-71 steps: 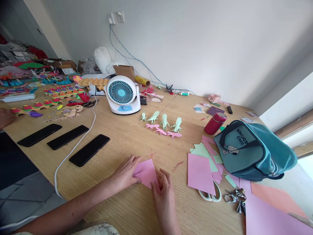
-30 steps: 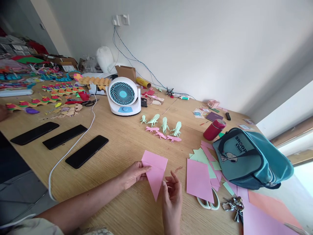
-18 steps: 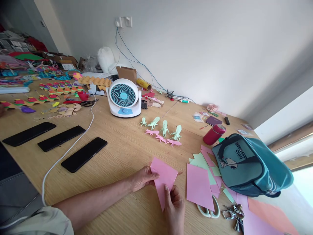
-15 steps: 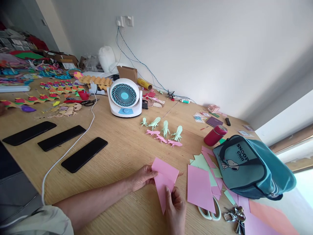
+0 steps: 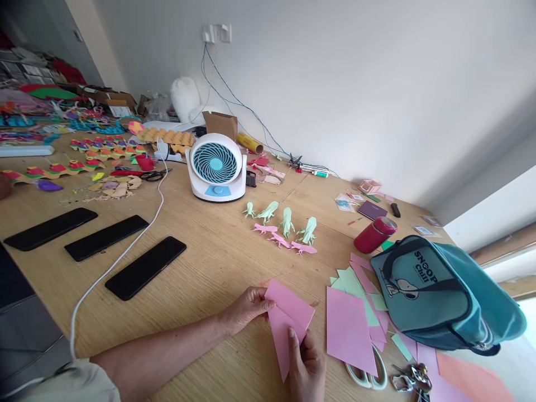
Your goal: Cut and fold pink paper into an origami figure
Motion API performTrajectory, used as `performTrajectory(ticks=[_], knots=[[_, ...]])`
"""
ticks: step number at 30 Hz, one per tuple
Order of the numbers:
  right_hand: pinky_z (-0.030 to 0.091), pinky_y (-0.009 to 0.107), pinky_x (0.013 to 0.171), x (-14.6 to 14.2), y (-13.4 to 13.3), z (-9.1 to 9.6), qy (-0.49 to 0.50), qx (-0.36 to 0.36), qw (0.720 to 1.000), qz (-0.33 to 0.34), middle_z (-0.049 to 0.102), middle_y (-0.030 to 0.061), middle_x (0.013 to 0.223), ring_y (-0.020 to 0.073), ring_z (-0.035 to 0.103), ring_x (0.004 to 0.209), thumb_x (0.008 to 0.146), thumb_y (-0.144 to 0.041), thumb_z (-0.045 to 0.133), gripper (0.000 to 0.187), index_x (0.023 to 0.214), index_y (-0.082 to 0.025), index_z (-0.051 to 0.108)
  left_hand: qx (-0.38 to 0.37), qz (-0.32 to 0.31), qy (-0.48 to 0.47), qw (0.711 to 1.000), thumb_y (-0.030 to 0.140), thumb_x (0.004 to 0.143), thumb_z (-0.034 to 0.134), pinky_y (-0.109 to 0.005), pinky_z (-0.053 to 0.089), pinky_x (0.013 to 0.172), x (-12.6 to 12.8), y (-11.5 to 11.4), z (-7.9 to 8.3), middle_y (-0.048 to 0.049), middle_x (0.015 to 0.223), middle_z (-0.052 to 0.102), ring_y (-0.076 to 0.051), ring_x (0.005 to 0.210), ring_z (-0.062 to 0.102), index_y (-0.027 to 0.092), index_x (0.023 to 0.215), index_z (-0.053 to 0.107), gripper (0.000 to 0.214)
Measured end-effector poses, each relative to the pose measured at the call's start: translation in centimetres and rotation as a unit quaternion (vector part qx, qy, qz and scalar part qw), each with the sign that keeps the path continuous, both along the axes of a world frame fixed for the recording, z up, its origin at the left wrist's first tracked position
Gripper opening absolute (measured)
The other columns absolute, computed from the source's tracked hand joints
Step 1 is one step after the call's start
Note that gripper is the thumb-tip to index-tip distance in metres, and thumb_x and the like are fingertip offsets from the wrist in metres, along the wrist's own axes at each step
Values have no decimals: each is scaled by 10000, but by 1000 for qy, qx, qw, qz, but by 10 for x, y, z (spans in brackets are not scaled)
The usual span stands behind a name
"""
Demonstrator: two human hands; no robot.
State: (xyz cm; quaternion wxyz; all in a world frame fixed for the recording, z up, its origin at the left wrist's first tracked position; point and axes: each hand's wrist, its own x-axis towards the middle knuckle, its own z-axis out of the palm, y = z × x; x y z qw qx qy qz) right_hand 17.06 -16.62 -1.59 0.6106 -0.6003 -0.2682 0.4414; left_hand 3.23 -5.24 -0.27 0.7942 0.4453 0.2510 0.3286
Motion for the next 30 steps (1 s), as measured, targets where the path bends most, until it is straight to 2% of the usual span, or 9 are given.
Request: performTrajectory(ticks=[3,6,11,15,18,21,23,30], knots=[[558,317,656,-5,0,2,20,1,1000,-14,771,98,895,266,691,799,742,-543,732,417,923,-167,755,21,6,4,1000,590,654,772,-231,409,580,0,0,1,-3,643,566,-98,597,491,114,658,629,497],[546,300,625,-6,0,5,-10,7,999,-31,766,89,847,251,676,755,744,-561,719,433,886,-154,763,39,5,11,999,596,690,741,-236,409,576,-1,0,-1,-6,627,559,-100,582,485,116,640,620,498],[504,271,568,-6,0,9,-43,6,999,-19,759,80,813,229,650,703,730,-561,731,433,857,-149,772,75,-6,29,997,574,711,735,-235,386,557,-1,0,-6,-6,585,553,-101,550,486,120,606,607,483],[454,246,493,-11,0,13,-45,18,999,-17,736,57,684,187,604,580,710,-526,761,380,768,-151,768,102,-12,31,994,535,744,725,-220,373,561,-1,-2,-7,10,571,535,-91,553,468,122,608,604,451],[481,253,525,-14,1,13,-53,25,998,-18,756,70,720,186,618,591,691,-523,776,379,773,-153,778,117,-22,24,993,475,759,738,-222,401,626,-2,-3,-6,-1,643,585,-99,617,511,110,702,650,380],[510,270,554,-15,1,11,-35,26,999,-21,768,83,767,208,651,631,693,-523,774,390,820,-155,786,148,-55,7,987,422,778,738,-265,452,770,-2,-5,-4,-57,847,683,-158,800,605,103,909,702,346],[528,286,584,-13,1,8,-26,29,999,-20,770,88,782,225,667,665,699,-519,771,387,830,-155,785,176,-69,14,982,409,797,723,-286,462,826,-3,-6,-3,-81,929,701,-190,891,624,103,982,707,358],[527,287,587,4,2,-10,-59,21,996,66,765,98,770,231,663,677,738,-521,744,385,832,-151,795,191,-57,73,977,496,754,734,-297,484,831,-5,-7,0,-81,901,711,-226,915,632,111,923,713,421]])
